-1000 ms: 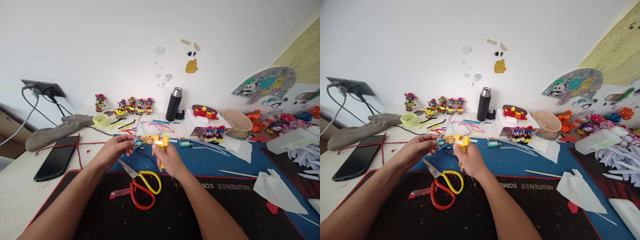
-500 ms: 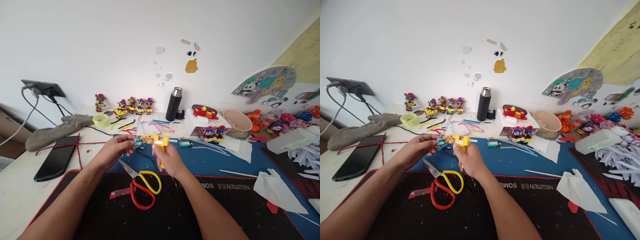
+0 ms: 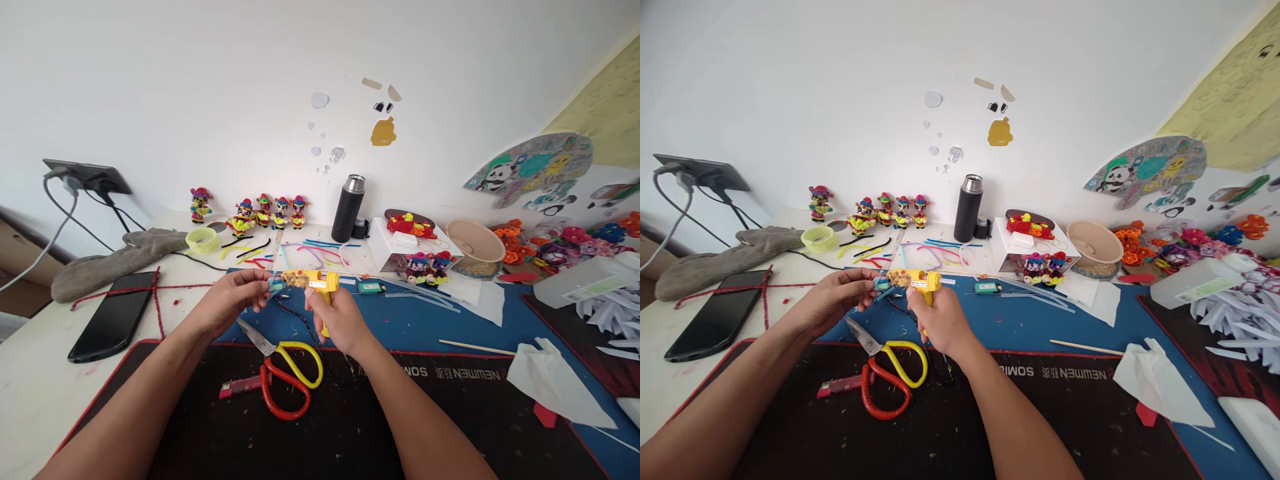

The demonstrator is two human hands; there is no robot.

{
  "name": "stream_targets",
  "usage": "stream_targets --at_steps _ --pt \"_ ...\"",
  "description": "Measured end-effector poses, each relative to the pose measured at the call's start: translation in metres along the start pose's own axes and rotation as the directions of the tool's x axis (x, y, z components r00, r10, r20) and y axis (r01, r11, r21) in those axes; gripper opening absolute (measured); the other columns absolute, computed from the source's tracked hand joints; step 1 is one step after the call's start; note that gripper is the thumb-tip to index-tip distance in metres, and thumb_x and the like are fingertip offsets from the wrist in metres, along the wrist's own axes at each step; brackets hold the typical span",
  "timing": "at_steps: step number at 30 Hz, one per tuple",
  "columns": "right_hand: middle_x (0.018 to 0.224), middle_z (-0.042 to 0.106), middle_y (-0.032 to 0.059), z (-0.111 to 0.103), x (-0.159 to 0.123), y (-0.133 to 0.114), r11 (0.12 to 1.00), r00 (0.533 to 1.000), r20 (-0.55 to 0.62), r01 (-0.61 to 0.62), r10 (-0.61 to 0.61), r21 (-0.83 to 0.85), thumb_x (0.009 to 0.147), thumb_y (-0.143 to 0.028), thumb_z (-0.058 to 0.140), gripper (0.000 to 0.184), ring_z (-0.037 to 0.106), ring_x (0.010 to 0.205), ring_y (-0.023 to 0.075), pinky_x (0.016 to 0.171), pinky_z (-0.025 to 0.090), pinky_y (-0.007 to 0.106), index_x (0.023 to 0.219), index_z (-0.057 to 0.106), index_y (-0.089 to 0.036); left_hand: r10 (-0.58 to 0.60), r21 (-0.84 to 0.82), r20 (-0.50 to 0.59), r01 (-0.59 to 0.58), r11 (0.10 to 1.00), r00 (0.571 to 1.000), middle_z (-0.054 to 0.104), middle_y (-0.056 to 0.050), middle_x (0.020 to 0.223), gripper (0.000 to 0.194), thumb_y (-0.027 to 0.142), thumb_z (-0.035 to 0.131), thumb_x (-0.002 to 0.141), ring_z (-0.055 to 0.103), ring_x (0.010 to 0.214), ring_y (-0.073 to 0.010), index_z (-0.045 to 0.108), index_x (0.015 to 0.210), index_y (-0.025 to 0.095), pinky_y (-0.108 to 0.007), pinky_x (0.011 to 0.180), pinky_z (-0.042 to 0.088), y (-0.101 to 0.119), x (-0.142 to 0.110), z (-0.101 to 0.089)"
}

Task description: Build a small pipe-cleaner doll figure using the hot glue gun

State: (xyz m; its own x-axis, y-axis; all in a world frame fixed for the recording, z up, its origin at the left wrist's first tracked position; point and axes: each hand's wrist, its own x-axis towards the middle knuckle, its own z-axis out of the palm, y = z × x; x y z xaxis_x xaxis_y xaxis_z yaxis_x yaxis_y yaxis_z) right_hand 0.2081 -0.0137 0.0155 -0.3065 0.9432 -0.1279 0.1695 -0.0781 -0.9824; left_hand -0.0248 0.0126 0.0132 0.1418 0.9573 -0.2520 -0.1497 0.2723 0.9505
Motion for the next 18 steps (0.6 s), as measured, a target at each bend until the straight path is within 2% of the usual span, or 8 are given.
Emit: stream_targets --at_steps 18 --pt "0.042 0.051 -0.0054 -0.0003 0.0003 0.0006 1.0 0.999 -0.032 -0.004 0.003 -0.02 0.095 -0.057 0.059 0.041 0.049 0.035 0.0116 0.045 0.041 0.023 0.073 0.058 -0.021 0.006 -0.01 -0.007 -0.006 1.0 1.0 0.072 -0.002 0.069 0.036 0.032 0.095 0.06 0.062 0.056 -0.0141 0.077 0.087 0.016 -0.023 0.052 0.048 -0.0006 0.0002 -0.0008"
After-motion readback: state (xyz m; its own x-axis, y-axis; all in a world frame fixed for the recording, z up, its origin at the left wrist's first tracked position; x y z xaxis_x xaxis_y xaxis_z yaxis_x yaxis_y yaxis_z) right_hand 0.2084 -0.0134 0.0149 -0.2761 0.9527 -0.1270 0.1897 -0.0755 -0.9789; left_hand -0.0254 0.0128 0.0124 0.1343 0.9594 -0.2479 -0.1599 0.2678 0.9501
